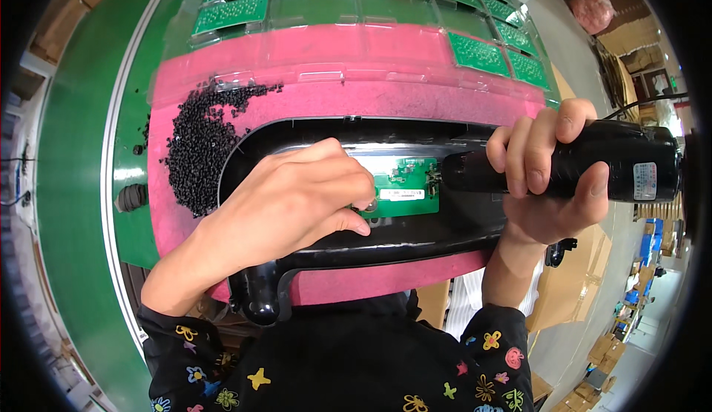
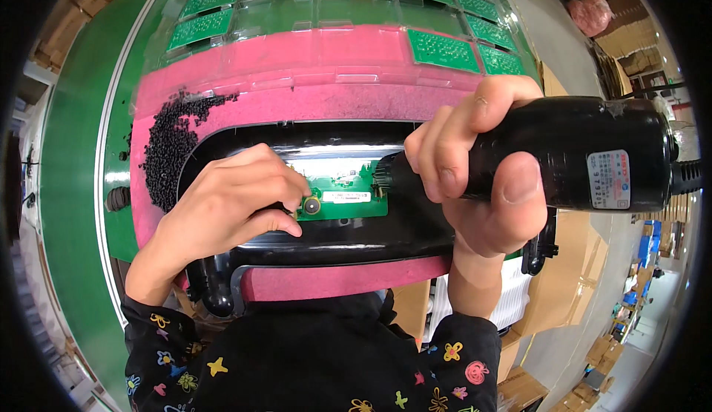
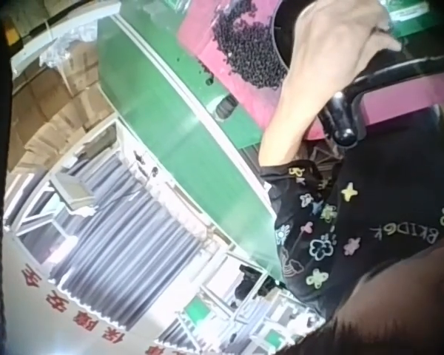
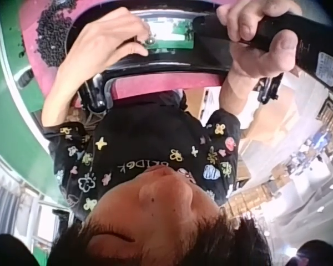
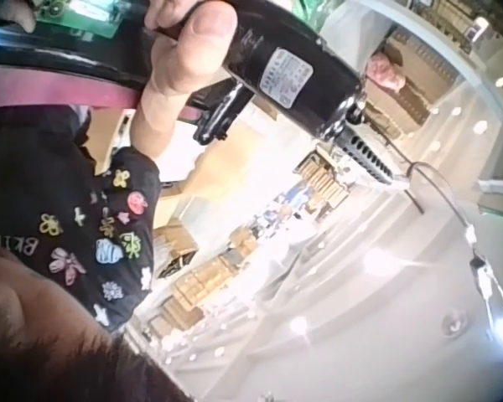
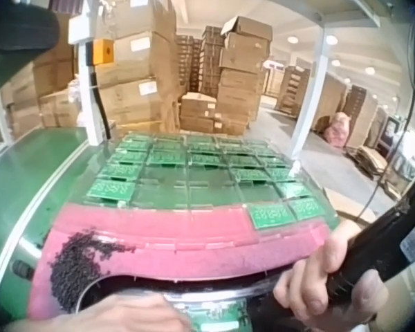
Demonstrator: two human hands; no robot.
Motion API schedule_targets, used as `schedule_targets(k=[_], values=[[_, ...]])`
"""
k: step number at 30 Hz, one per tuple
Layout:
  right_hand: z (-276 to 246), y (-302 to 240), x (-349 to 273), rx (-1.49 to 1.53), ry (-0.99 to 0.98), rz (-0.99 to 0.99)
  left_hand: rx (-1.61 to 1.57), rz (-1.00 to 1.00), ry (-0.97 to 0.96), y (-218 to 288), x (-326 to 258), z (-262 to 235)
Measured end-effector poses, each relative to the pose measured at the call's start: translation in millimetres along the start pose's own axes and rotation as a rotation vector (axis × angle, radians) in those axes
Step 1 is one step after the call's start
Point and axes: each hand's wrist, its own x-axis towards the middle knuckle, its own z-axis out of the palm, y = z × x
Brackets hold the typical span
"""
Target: Assembling a circuit board into a plastic housing using an electric screwdriver.
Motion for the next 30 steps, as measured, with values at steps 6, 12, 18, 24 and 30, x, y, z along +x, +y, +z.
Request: schedule_targets(k=[6,12,18,24,30], values=[[7,2,0,-0.103,0.001,0.039,0.073,0.001,-0.098,-2,-5,0],[21,3,3,-0.251,-0.007,0.131,0.066,-0.163,-0.175,1,-6,-2],[20,7,6,-0.247,0.014,0.125,0.036,-0.209,-0.163,2,-3,-2],[25,7,2,-0.285,0.019,0.083,0.043,-0.223,-0.171,4,-3,-3],[25,-3,-7,0.139,0.035,-0.076,0.050,-0.155,-0.126,0,-5,1]])
